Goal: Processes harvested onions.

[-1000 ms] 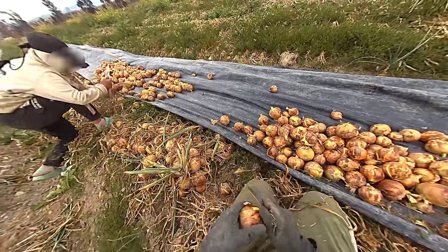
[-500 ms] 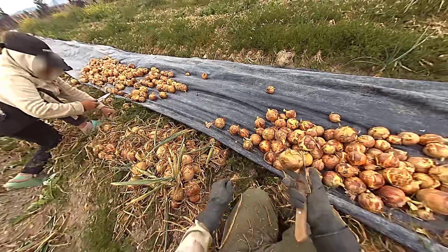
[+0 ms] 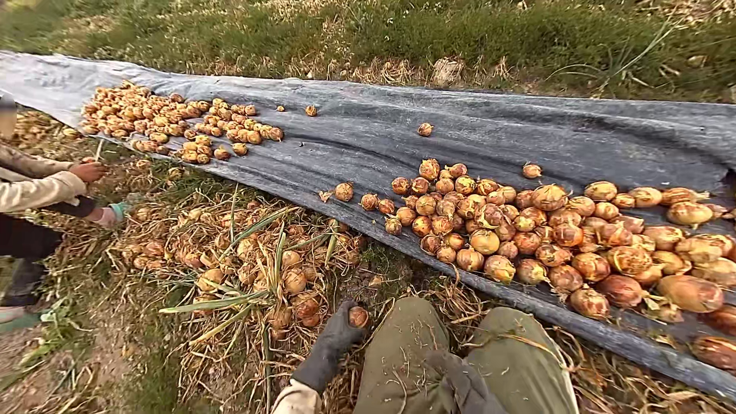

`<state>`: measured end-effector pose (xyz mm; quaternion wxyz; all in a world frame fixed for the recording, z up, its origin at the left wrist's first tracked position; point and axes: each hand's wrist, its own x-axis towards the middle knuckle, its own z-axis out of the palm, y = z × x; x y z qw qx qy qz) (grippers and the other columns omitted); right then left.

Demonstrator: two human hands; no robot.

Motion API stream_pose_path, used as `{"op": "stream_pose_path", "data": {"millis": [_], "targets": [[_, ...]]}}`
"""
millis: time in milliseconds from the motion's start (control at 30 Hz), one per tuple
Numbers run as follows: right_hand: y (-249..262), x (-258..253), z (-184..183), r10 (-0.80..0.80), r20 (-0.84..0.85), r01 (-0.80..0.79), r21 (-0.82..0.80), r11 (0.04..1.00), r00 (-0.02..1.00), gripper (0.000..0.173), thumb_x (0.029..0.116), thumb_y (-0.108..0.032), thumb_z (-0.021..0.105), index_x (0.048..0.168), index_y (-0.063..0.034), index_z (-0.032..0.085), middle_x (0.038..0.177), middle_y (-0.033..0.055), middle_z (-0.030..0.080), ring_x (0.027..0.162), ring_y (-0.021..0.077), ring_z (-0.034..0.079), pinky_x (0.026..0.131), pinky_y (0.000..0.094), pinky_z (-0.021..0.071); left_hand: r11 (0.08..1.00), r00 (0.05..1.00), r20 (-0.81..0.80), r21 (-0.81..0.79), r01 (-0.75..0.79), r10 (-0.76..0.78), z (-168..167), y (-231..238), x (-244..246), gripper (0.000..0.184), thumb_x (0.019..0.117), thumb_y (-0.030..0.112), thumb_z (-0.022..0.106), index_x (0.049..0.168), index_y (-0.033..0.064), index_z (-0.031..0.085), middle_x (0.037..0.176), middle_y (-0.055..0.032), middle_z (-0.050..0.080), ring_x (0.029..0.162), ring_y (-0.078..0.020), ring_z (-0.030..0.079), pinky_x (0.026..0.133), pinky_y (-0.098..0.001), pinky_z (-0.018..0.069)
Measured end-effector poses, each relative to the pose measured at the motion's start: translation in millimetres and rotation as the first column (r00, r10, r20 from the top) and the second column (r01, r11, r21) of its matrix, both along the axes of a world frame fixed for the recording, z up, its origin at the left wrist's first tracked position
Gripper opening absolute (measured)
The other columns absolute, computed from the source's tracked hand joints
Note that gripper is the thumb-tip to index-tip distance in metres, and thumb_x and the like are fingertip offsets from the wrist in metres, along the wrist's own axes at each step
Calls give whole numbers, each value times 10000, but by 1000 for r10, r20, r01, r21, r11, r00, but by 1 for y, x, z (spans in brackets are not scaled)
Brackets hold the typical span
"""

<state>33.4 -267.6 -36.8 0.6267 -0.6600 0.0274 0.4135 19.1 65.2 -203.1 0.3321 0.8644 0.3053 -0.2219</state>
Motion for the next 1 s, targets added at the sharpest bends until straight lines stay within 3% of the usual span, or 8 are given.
{"op": "stream_pose_path", "data": {"millis": [100, 233, 467, 633, 733, 800, 900, 1000], "targets": [[1, 11, -39, 249, 450, -179, -192, 965, 858, 453, 1095, -387, 390, 1389, -113, 599, 1065, 79, 709, 863, 161, 678, 800, 394, 572, 931, 874, 422, -356, -85, 241, 52, -21, -35, 917, 650, 201, 945, 1444, 136, 490, 1343, -90, 624, 1187, -177, 651, 1002, -384, 584], [32, 25, -51, 385, 545, -286, -261, 922, 745, 594, 1020, -598, 451, 1475, -225, 532, 1351, 25, 652, 1166, 141, 652, 1001, 425, 537, 879, 736, 592, -476, -9, 328, 135, -76, -64, 922, 649, 188, 963, 1432, 69, 492, 1330, -89, 636, 1187, -190, 654, 994, -367, 595], [57, -17, -44, 39, 587, -79, 42, 996, 809, 564, 1098, -482, 320, 1397, -97, 604, 1284, 34, 692, 1194, 76, 640, 1061, 320, 520, 957, 839, 533, -169, 236, -113, 174, -110, -83, 819, 842, 259, 860, 1552, 227, 454, 1352, -7, 673, 1219, -116, 653, 1082, -376, 541], [56, -4, -64, 47, 981, 11, -50, 999, 189, 536, 1084, -463, 364, 1382, -125, 653, 980, 49, 770, 769, 143, 733, 643, 382, 616, 978, 963, 258, -170, 123, -76, 171, -104, -93, 345, 950, 97, 573, 1268, 145, 698, 1108, -29, 743, 1021, -147, 705, 948, -415, 567], [42, -6, -40, 29, 838, -136, 54, 989, 544, 476, 1092, -401, 408, 1391, -112, 640, 1112, -10, 761, 866, 30, 717, 750, 251, 610, 981, 987, 114, -142, 132, -116, 192, -103, -83, 275, 982, 155, 527, 1185, 129, 711, 971, -34, 749, 891, -177, 714, 862, -445, 571], [29, -8, -9, 23, 411, -149, 278, 949, 912, 442, 1090, -317, 379, 1333, -81, 662, 764, -21, 641, 503, 70, 538, 438, 250, 482, 991, 990, -56, -15, 129, -130, 227, -105, -65, 345, 1003, 142, 509, 1300, 82, 674, 1210, -156, 704, 1137, -309, 667, 1011, -538, 491], [12, -2, -4, 74, 298, -142, 216, 966, 952, 479, 1097, -379, 308, 1301, -138, 668, 596, -9, 528, 378, 118, 460, 336, 300, 443, 990, 995, -65, 113, 82, -75, 229, -88, -55, 339, 1075, 276, 479, 1261, 72, 676, 1223, -178, 690, 1153, -339, 654, 1017, -551, 474], [10, 7, -50, 479, 416, -333, -377, 864, 773, 598, 1043, -620, 338, 1399, -221, 606, 977, 111, 713, 838, 274, 697, 765, 521, 570, 976, 993, 56, 197, 95, -108, 216, -84, -54, 384, 1078, 377, 438, 1277, 147, 673, 1167, -93, 713, 1086, -267, 689, 966, -516, 532]]}}
